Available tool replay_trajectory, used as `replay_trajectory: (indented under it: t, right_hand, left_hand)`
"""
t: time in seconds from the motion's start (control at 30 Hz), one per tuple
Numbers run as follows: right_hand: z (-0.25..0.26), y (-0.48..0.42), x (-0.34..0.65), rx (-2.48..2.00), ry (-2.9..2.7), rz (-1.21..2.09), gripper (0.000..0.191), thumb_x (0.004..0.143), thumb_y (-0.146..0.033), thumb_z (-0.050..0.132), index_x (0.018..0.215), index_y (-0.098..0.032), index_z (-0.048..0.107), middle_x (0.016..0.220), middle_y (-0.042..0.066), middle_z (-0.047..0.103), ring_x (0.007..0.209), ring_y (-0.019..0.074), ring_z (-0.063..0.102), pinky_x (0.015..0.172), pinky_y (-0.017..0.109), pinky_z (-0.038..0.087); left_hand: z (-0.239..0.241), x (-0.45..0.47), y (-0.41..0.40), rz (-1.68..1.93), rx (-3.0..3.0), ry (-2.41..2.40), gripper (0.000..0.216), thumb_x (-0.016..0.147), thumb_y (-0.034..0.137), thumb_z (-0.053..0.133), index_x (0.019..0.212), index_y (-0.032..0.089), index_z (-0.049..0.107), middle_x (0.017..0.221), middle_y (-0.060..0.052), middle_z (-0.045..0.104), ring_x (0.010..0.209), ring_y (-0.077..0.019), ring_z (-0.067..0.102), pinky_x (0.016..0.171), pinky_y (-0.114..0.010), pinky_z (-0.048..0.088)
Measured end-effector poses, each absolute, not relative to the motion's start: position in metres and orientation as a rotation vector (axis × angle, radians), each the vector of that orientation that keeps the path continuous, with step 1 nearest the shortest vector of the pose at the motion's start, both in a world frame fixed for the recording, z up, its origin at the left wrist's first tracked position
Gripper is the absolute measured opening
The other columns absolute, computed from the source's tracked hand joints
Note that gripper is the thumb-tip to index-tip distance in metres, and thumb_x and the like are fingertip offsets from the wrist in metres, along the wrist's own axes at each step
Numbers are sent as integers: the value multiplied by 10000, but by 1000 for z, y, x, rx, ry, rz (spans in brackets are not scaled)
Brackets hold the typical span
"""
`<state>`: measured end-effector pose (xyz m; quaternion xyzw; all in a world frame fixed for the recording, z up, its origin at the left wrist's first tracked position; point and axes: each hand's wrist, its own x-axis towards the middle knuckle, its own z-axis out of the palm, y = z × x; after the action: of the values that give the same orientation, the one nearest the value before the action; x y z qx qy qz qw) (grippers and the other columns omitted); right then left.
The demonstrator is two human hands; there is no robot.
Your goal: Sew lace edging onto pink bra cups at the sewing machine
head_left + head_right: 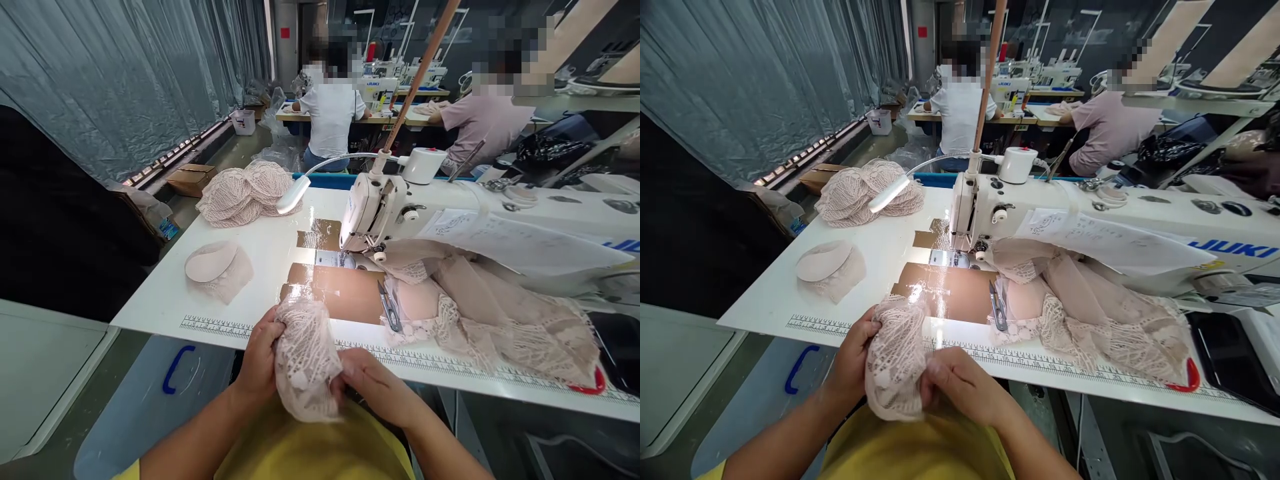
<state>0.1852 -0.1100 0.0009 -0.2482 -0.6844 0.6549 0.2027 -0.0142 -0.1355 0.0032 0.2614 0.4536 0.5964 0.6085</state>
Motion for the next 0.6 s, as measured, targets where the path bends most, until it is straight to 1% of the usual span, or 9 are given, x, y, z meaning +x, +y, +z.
replay_trajectory:
  t: [0.07, 0.13, 0.23, 0.27, 0.3, 0.37, 0.47, 0.53, 0.6]
  right_hand:
    - [2, -109, 197, -753, -2030, 1754, 580, 983, -486, 282, 654, -177, 646, 639, 25, 562, 623, 146, 544, 636, 270, 436]
    - [3, -105, 208, -931, -2043, 1536, 525, 979, -470, 321, 661, -185, 627, 652, 22, 549, 635, 145, 529, 638, 271, 427]
    - [2, -99, 214, -1029, -1798, 1378, 362, 921, -513, 458, 846, -205, 633, 851, 48, 586, 722, 162, 536, 652, 282, 446]
    - [1, -98, 211, -987, -1702, 1414, 338, 880, -533, 527, 953, -218, 626, 919, 55, 587, 756, 168, 542, 658, 283, 456]
    - [1, -98, 206, -933, -1625, 1473, 379, 829, -538, 603, 1052, -232, 602, 950, 53, 583, 773, 169, 543, 658, 278, 461]
    - [1, -101, 191, -852, -1538, 1621, 517, 736, -486, 731, 1162, -250, 557, 905, 24, 581, 765, 155, 540, 662, 259, 461]
    - [2, -105, 170, -800, -1441, 1870, 458, 716, -371, 777, 1108, -229, 587, 891, 8, 606, 787, 146, 557, 721, 262, 467]
    - [3, -107, 163, -767, -1381, 2011, 356, 748, -358, 749, 1042, -199, 627, 901, 23, 628, 817, 166, 575, 744, 284, 473]
    - [3, -106, 161, -788, -1371, 2013, 275, 777, -368, 716, 974, -183, 668, 896, 36, 635, 840, 185, 581, 761, 299, 472]
  left_hand:
    - [4, -18, -134, 1402, 634, 1110, 79, 734, 252, 474, 730, 184, 513, 633, 34, 464, 578, -117, 417, 554, -228, 381]
    - [3, -23, -134, 1408, 644, 1127, 99, 719, 274, 472, 727, 186, 517, 633, 30, 464, 582, -124, 418, 549, -234, 380]
    - [1, -25, -135, 1373, 651, 1105, 117, 694, 295, 497, 713, 183, 523, 616, 28, 460, 572, -125, 412, 540, -235, 373]
    - [1, -24, -136, 1353, 672, 1097, 114, 692, 295, 504, 693, 182, 516, 608, 27, 457, 568, -123, 409, 542, -236, 373]
    - [1, -22, -137, 1332, 702, 1094, 114, 692, 291, 508, 668, 180, 506, 600, 26, 450, 565, -122, 406, 547, -237, 376]
    - [1, -18, -138, 1304, 768, 1084, 126, 697, 285, 508, 633, 177, 493, 588, 24, 439, 561, -121, 399, 551, -239, 382]
    - [0, -17, -140, 1307, 853, 1036, 151, 725, 292, 524, 640, 167, 519, 599, 17, 447, 564, -121, 391, 538, -235, 379]
    - [-3, -20, -142, 1340, 879, 986, 181, 752, 313, 552, 659, 158, 545, 615, 11, 461, 568, -118, 390, 537, -231, 382]
    - [-9, -23, -144, 1367, 861, 940, 205, 771, 339, 587, 699, 148, 583, 631, 5, 482, 580, -118, 412, 551, -231, 395]
